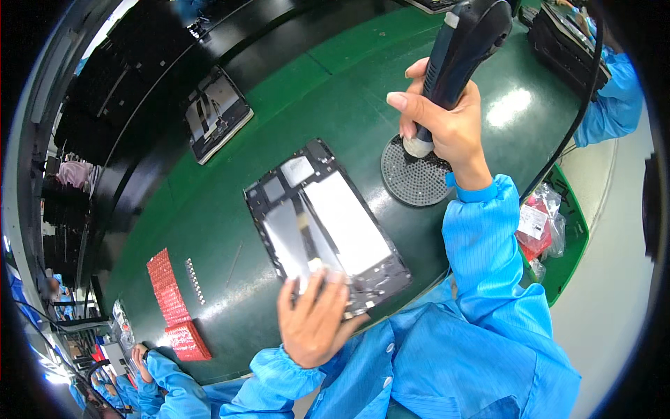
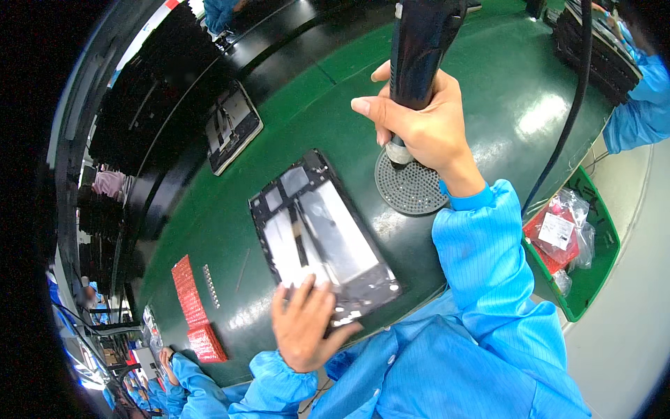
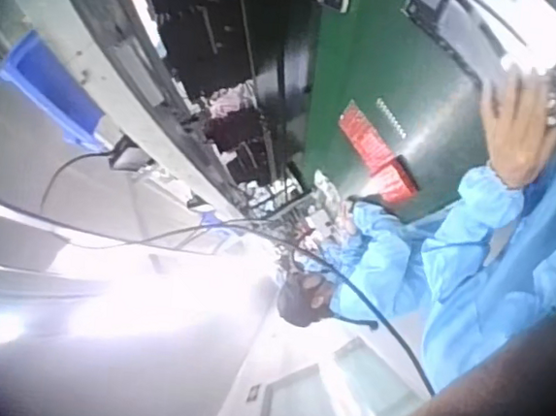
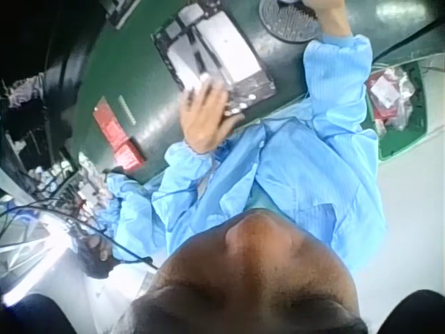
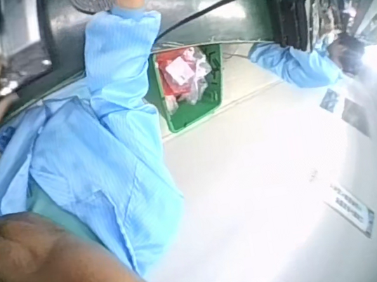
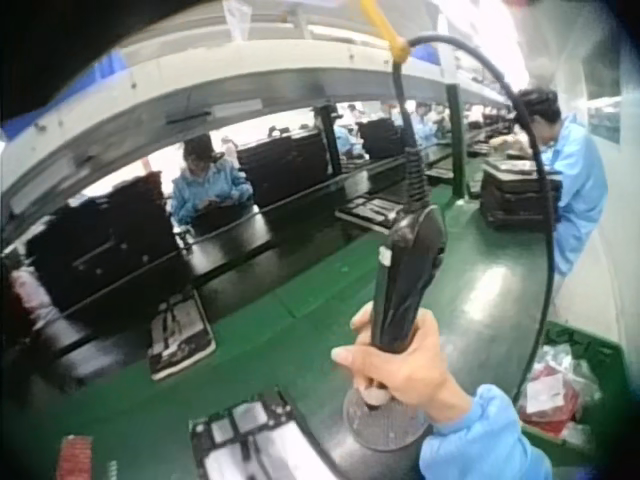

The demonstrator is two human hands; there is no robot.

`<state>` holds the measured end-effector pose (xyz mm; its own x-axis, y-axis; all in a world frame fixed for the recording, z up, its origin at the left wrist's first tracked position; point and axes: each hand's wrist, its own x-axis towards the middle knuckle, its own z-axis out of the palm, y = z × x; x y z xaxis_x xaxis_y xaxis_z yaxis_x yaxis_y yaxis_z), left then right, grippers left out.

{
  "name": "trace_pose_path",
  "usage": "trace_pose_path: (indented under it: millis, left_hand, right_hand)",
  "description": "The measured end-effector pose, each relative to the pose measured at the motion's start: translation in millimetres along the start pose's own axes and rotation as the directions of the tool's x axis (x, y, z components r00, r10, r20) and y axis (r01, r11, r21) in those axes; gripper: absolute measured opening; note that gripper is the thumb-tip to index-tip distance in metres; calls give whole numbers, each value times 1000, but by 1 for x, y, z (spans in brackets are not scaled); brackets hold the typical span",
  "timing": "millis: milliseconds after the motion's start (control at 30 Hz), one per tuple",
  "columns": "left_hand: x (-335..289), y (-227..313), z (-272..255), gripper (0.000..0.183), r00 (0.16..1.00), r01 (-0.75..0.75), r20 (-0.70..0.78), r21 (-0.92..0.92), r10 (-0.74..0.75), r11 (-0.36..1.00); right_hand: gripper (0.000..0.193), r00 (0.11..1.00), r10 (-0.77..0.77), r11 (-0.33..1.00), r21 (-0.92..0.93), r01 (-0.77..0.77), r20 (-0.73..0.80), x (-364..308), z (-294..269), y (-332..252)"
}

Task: Assembling and inspecting electronic components on a tablet or screen device using an electric screwdriver and placing finished parts in a bin.

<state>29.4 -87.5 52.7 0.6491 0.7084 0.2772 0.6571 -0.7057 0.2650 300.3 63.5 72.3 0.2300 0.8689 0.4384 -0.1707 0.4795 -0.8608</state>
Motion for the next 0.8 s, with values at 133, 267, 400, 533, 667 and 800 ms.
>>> trace_pose_path:
  millis: [133,267,400,533,667,800]
  left_hand:
    - [4,-5,20,58,997,40,-55,-201,-53,979]
    - [10,-13,46,51,982,-93,-188,-369,24,925]
    - [19,-12,52,27,964,-97,-263,-479,-37,873]
    - [19,-14,45,22,968,3,-215,-499,-127,867]
    - [23,-19,37,19,944,32,-255,-562,-210,827]
    - [23,-32,31,17,913,10,-356,-470,-200,882]
  right_hand:
    - [32,1000,-3,998,-55,3,-4,2,-2,9]
    - [32,1000,3,996,-94,-3,6,0,1,15]
    - [31,1000,3,998,-69,-3,-4,1,4,19]
    - [32,1000,19,996,-82,-20,-7,3,4,25]
    - [32,1000,14,995,-103,-13,7,2,5,27]
    - [31,1000,12,994,-106,-10,16,1,5,27]
